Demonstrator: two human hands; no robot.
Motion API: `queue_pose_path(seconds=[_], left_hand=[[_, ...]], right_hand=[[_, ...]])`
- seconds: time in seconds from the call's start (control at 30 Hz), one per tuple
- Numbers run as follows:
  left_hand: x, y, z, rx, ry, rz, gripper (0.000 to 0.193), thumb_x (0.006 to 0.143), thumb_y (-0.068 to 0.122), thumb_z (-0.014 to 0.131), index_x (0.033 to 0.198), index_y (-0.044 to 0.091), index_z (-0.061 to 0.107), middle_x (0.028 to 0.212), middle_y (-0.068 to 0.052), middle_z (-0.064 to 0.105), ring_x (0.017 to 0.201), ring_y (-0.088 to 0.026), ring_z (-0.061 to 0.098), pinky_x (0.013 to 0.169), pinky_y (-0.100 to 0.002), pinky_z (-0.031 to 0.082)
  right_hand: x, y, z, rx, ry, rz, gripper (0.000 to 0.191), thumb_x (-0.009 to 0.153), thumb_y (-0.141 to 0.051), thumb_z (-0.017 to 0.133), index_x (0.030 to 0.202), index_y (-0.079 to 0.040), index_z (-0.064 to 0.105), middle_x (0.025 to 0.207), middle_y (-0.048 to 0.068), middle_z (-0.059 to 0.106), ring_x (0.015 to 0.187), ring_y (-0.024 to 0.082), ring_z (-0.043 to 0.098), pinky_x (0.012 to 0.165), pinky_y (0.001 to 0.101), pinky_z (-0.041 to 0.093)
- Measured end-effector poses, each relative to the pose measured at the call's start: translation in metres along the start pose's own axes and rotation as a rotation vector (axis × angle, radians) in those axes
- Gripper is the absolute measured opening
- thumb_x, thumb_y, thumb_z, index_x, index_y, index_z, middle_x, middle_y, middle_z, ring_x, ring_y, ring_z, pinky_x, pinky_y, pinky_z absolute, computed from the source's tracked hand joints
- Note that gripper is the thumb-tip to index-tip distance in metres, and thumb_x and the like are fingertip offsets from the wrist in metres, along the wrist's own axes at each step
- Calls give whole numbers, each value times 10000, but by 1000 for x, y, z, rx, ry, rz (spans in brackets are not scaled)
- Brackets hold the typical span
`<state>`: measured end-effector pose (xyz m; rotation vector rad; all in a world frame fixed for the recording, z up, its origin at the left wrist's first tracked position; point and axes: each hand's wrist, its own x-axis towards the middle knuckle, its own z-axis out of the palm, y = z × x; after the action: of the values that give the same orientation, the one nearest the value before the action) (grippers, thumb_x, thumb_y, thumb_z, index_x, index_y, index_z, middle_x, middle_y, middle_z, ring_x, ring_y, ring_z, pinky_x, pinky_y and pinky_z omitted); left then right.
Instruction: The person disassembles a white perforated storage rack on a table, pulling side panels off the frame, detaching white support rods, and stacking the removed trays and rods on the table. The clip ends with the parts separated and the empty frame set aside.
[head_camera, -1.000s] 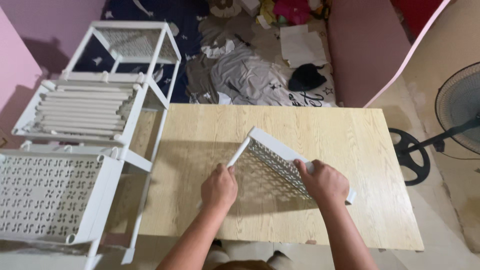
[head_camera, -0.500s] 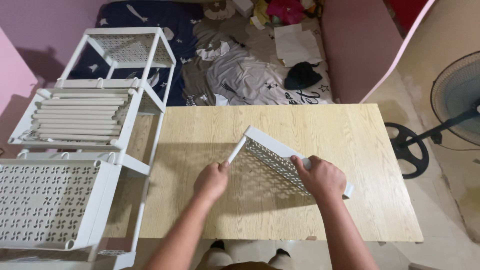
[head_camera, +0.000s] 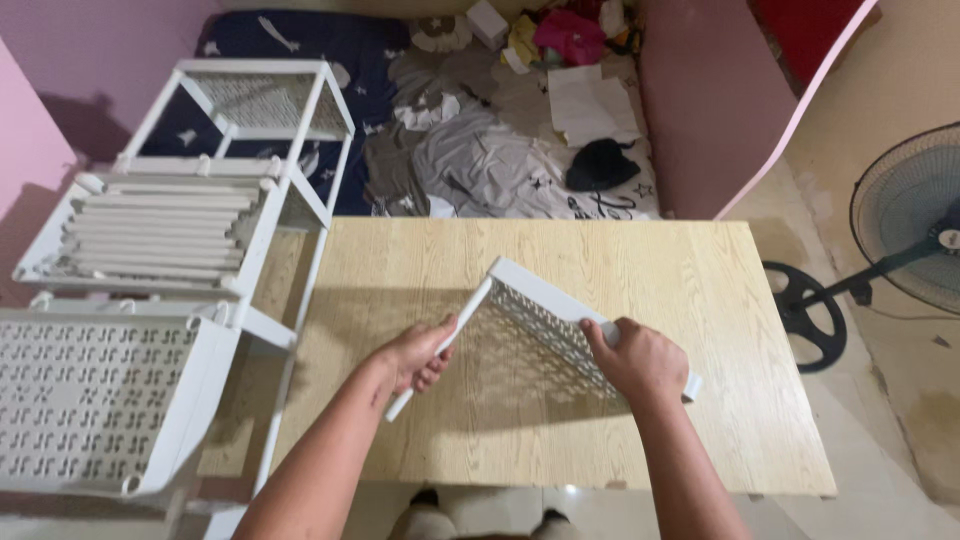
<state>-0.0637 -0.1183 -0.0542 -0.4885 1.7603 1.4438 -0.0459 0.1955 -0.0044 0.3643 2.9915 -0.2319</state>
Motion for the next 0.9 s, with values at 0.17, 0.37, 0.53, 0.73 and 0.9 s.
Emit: queue_pose_path(seconds=[0.17,0.37,0.53,0.73,0.9], left_hand=[[2,-26,32,170,314,220,512,1077,499,349,891,96,603,570,39,470,423,-97,401,401,-268,374],[-2,-19,74,618,785,238,534,1094,474,267,916,76,576,604,32,465,403,-118,394,345,-286,360],[-1,-14,42,531,456,129,562,1066,540,280,900,117,610,563,35,462,406,-107,346,373,-302,299],[13,-17,-7,-229,-273,38,610,1076,601,341,811,75,499,543,23,404,391,-83,321,351,-247,301],[6,-24,51,402,571,294,492,1065,476,338,957,65,587,620,26,501,393,-90,414,337,-258,394]], right_hand=[[-3,0,1,-13,-56,33,706,915,-780,421,1001,-179,781,848,138,778,834,310,765,718,439,587],[2,-2,-2,28,-70,65,712,895,-789,442,981,-183,804,871,139,774,863,322,754,735,445,578],[-1,-1,-4,-10,-4,6,695,900,-780,446,981,-185,796,863,149,778,856,333,759,743,447,577],[-1,-2,-3,8,-62,41,696,895,-775,442,969,-178,792,857,145,779,849,329,766,733,452,591],[2,-1,-1,24,0,23,712,906,-771,448,936,-150,796,831,157,771,833,342,759,724,459,578]])
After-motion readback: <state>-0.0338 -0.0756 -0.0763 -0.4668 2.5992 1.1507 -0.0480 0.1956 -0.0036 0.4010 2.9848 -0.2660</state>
